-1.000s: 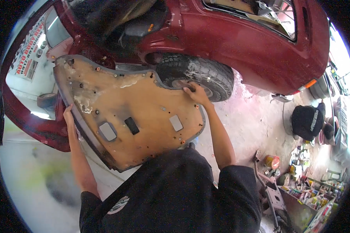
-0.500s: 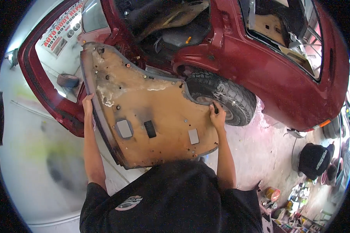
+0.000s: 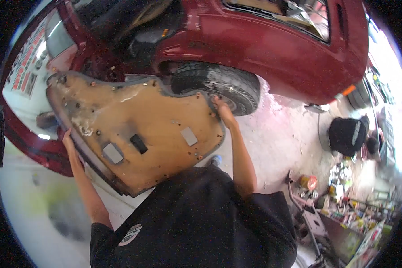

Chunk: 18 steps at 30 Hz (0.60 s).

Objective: Repairing and cleaning car door panels and interior trim components.

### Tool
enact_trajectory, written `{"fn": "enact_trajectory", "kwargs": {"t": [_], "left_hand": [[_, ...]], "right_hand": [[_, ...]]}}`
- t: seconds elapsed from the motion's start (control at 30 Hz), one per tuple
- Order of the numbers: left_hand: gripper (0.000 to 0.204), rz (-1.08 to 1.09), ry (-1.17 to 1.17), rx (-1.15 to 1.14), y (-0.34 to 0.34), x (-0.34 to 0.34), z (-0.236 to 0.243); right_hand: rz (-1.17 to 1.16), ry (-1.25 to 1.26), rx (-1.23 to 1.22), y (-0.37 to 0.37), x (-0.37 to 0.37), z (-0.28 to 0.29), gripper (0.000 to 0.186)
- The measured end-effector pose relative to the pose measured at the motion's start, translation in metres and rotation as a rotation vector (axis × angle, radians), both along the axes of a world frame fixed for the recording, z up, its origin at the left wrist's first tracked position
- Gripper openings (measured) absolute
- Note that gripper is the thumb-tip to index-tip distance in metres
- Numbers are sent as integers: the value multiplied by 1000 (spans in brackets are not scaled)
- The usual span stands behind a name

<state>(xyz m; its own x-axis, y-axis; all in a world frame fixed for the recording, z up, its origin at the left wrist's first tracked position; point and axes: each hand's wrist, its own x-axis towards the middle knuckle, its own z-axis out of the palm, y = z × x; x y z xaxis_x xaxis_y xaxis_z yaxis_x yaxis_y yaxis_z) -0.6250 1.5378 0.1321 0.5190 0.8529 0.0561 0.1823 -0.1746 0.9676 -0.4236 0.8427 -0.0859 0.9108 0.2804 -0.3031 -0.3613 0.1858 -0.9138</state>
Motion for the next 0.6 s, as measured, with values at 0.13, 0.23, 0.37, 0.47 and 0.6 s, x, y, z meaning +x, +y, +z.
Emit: {"fn": "enact_trajectory", "kwargs": {"t": [0.13, 0.23, 0.37, 0.47, 0.6], "left_hand": [[38, -84, -13, -1, -3, 4, 5], [34, -52, 43, 105, -17, 5, 17], [23, -155, 9, 164, -57, 0, 46], [23, -157, 33, 178, -93, -5, 77], [23, -163, -1, 277, -129, -5, 101]], "right_hand": [[-67, -19, -65, -8, -16, -2, 67], [-60, 18, -147, -9, -25, -1, 62], [-76, 81, -242, 0, -21, -8, 53], [-291, -36, -357, 21, -7, 10, 50], [-569, -738, -388, 68, 23, 108, 28]]}}
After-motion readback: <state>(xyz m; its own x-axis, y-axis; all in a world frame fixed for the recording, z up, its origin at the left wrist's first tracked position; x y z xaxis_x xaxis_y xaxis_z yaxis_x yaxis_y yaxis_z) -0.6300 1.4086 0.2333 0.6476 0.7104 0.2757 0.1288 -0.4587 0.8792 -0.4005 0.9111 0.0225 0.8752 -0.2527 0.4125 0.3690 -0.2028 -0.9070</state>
